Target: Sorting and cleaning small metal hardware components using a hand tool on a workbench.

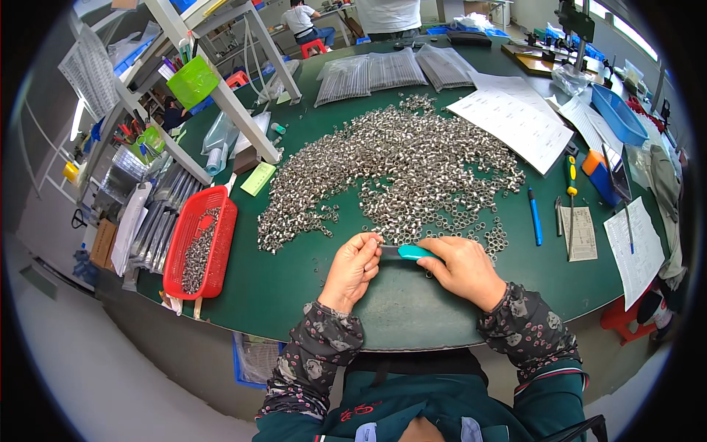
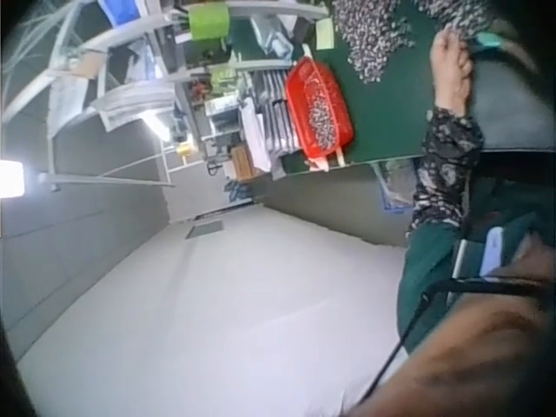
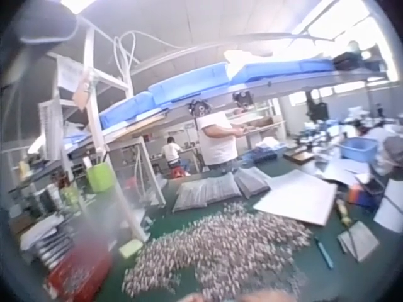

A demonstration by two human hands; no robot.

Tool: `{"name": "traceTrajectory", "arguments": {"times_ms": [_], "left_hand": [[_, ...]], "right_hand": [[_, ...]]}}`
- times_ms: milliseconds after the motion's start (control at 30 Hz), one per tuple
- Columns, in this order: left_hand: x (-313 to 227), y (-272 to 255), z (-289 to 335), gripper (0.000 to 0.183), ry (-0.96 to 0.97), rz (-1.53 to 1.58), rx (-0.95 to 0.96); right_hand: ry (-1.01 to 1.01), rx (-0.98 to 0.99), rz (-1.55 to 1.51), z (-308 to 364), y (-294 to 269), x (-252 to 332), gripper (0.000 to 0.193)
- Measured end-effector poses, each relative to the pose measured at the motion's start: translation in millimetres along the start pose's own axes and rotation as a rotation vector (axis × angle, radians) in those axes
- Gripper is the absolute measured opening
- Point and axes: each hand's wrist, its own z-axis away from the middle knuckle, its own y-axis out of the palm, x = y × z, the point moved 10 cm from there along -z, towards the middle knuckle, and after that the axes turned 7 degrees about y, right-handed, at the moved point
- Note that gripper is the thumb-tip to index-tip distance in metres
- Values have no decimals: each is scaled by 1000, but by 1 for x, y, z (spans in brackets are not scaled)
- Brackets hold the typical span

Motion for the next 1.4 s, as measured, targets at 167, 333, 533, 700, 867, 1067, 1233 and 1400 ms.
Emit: {"name": "traceTrajectory", "arguments": {"times_ms": [167,333,533,700,867,1067,1233,1400], "left_hand": [[-1,-1,1,14,11,-62,-7],[-2,1,1,14,17,-101,-9],[-2,0,1,16,20,-122,-7],[-2,0,1,19,19,-137,-2],[-2,0,1,20,8,-156,26],[-1,2,2,22,-14,-167,61],[-2,2,3,23,-36,-197,79],[1,3,5,20,-88,-198,123]], "right_hand": [[-60,-73,89,1,-4,8,21],[-137,-147,154,4,-11,18,20],[-203,-184,195,5,-13,22,21],[-220,-185,195,5,-11,21,23],[-230,-177,192,5,-10,20,24],[-256,-181,178,6,-13,22,25],[-253,-150,162,5,-14,22,29],[-322,-160,203,6,-19,26,29]]}}
